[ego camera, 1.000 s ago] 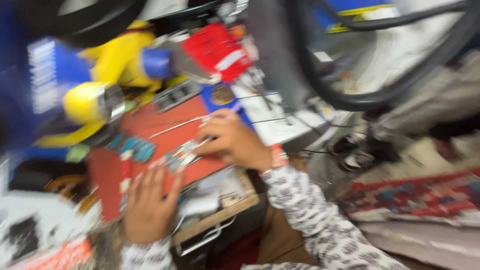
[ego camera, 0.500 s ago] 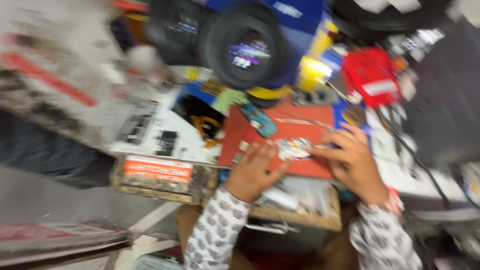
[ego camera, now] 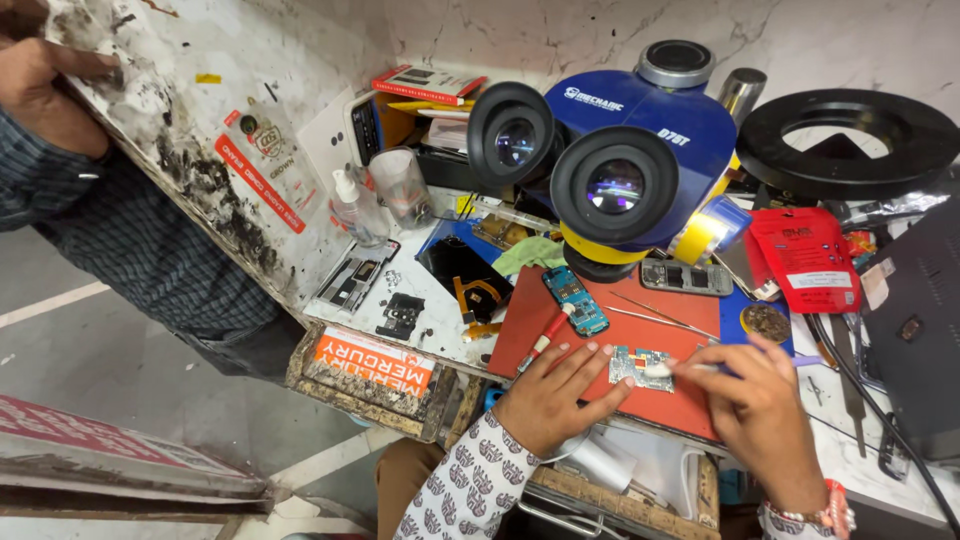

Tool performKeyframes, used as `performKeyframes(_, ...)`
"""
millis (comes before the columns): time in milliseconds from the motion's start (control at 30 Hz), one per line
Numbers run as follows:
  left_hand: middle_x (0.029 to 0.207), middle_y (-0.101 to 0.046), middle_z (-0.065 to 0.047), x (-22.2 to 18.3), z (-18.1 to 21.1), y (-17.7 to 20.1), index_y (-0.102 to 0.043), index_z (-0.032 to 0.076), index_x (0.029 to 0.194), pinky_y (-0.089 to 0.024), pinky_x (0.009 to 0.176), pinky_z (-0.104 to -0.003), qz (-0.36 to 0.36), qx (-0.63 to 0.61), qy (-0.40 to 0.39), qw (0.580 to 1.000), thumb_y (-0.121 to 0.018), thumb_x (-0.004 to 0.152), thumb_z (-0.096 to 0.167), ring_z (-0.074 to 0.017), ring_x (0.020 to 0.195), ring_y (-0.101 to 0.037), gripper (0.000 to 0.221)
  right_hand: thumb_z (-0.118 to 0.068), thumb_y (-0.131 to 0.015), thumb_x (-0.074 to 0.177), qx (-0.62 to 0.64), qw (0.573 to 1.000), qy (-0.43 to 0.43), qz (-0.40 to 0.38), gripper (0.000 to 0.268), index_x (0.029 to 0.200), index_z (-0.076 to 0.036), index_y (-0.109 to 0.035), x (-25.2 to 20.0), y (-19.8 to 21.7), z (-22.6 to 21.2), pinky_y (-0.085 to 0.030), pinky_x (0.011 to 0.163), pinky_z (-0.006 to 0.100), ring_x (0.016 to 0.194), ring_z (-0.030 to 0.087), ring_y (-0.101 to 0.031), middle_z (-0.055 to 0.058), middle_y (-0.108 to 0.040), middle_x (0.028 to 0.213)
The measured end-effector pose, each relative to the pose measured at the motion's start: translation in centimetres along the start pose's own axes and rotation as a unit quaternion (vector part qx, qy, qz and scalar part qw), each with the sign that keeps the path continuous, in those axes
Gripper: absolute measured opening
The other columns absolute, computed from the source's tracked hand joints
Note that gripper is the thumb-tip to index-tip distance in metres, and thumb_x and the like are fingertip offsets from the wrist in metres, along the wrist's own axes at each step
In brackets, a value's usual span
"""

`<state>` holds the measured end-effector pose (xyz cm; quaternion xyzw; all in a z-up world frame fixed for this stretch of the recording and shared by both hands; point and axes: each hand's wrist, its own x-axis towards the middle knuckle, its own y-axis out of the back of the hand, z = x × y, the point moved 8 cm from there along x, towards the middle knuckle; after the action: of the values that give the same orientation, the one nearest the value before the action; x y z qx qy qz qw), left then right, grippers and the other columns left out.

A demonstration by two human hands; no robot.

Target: The person repairs a mobile phone circuit board by cleaning it with a cloth and applying heat with a soldering iron and another handheld tool while the board sits on a workstation.

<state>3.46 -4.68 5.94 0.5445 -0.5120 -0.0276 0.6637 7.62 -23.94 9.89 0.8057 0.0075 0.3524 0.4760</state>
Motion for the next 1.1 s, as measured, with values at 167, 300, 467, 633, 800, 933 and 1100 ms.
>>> performKeyframes(167, 0.147, -0.060, -0.015, -0.2, -0.1, -0.3, -0.057, 0.023, 0.143, -0.044, 0.115, -0.051, 0.002, -0.001, 0.009, 1.000, -0.052, 0.103, 0.021, -0.0296, 0.136, -0.059, 0.040, 0.002, -0.066, 0.071, 0.020, 0.999, 0.023, -0.032, 0.041, 0.101, -0.022, -0.079, -0.3, -0.3, -0.1, -0.038, 0.114, 0.047, 0.102, 0.020, -0.066, -0.002, -0.070, 0.098)
performKeyframes(300, 0.146, -0.060, -0.014, -0.8, -0.1, -0.7, -0.056, 0.025, 0.143, -0.044, 0.118, -0.048, 0.007, 0.011, 0.009, 1.000, -0.052, 0.105, 0.021, -0.0285, 0.139, -0.059, 0.038, 0.003, -0.066, 0.083, -0.014, 1.000, 0.005, 0.002, 0.035, 0.104, -0.022, -0.077, -0.8, -0.5, 0.8, -0.039, 0.120, 0.047, 0.107, 0.019, -0.065, -0.002, -0.070, 0.105)
performKeyframes(467, 0.152, -0.058, -0.010, -1.2, 0.1, -0.9, -0.052, 0.029, 0.148, -0.045, 0.116, -0.041, 0.008, 0.031, 0.022, 0.999, -0.050, 0.109, 0.020, -0.0246, 0.141, -0.059, 0.041, -0.001, -0.067, 0.084, -0.025, 0.999, 0.038, -0.028, 0.036, 0.110, -0.023, -0.079, -1.6, -2.0, 2.7, -0.043, 0.106, 0.040, 0.100, 0.017, -0.067, -0.003, -0.071, 0.103)
performKeyframes(633, 0.155, -0.055, -0.011, -1.4, 0.0, -1.0, -0.049, 0.029, 0.150, -0.045, 0.118, -0.042, 0.011, 0.012, 0.033, 0.999, -0.050, 0.109, 0.019, -0.0237, 0.136, -0.059, 0.042, -0.003, -0.068, 0.085, -0.039, 0.997, 0.060, -0.034, 0.032, 0.106, -0.024, -0.079, -1.4, -2.2, 3.1, -0.044, 0.105, 0.040, 0.098, 0.016, -0.069, -0.005, -0.072, 0.103)
performKeyframes(800, 0.151, -0.055, -0.014, -1.3, -0.1, -2.1, -0.050, 0.026, 0.149, -0.046, 0.119, -0.050, -0.006, -0.008, 0.013, 1.000, -0.052, 0.106, 0.020, -0.0301, 0.140, -0.058, 0.044, -0.005, -0.068, 0.093, 0.009, 0.999, 0.035, -0.018, 0.024, 0.106, -0.022, -0.078, -1.5, -1.7, 2.1, -0.041, 0.110, 0.040, 0.100, 0.015, -0.067, -0.005, -0.070, 0.101)
performKeyframes(933, 0.149, -0.055, -0.019, -1.4, -0.6, -2.6, -0.053, 0.024, 0.140, -0.045, 0.116, -0.053, -0.003, -0.059, 0.004, 0.998, -0.056, 0.098, 0.018, -0.0364, 0.137, -0.056, 0.042, -0.001, -0.067, 0.091, -0.010, 1.000, -0.002, 0.004, 0.025, 0.104, -0.020, -0.079, -1.0, -0.8, 1.2, -0.036, 0.122, 0.050, 0.109, 0.022, -0.065, 0.001, -0.069, 0.106)
performKeyframes(1100, 0.145, -0.057, -0.020, -0.6, -0.4, -1.9, -0.057, 0.019, 0.141, -0.044, 0.112, -0.053, -0.024, -0.044, -0.010, 0.999, -0.055, 0.097, 0.016, -0.0349, 0.137, -0.055, 0.044, 0.008, -0.064, 0.080, 0.038, 0.999, 0.013, -0.028, 0.041, 0.102, -0.022, -0.082, -0.4, -0.3, 0.2, -0.034, 0.118, 0.050, 0.101, 0.020, -0.066, 0.000, -0.067, 0.096)
